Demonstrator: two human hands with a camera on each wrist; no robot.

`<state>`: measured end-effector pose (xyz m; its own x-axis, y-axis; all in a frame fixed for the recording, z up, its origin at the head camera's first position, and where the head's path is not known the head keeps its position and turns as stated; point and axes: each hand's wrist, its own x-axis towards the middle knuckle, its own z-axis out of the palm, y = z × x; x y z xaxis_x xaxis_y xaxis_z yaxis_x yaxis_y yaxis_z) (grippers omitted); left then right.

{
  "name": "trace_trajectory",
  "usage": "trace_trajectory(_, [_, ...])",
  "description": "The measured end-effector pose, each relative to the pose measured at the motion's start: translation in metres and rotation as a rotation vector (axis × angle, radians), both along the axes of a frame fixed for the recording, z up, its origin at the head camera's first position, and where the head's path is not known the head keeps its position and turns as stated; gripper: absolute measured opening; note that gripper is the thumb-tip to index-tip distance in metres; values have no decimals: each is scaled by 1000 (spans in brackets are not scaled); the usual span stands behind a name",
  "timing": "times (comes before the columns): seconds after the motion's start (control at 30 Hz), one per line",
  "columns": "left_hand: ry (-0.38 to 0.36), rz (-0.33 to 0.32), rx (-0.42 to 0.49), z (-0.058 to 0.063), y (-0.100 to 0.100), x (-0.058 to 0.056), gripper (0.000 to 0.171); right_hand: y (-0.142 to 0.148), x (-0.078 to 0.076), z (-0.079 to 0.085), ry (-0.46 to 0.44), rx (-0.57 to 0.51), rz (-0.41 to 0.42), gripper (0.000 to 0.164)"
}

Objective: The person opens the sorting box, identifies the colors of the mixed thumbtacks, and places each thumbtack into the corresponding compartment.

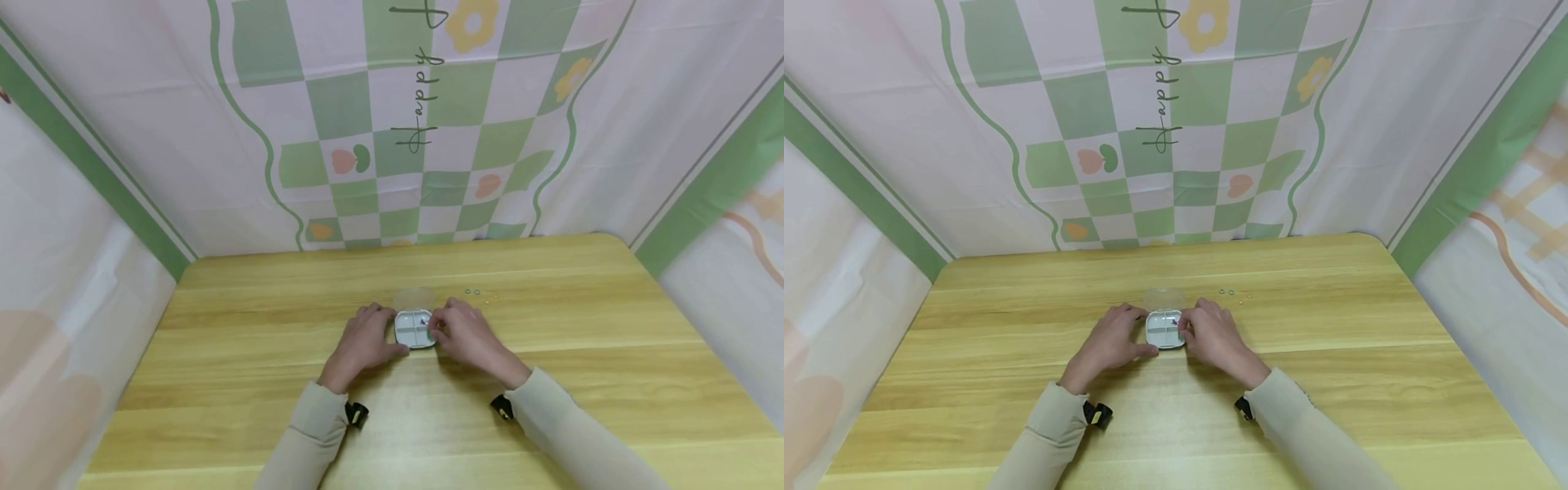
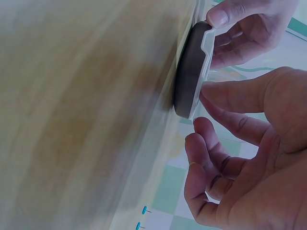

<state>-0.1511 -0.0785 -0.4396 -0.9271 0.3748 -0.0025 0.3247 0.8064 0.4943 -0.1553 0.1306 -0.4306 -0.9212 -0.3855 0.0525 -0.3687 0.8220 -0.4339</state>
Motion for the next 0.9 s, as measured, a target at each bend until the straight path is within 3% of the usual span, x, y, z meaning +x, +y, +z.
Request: trace_trajectory(0.9, [-8, -1, 8, 1, 0, 1, 68, 2, 1, 1, -15, -6, -16, 8])
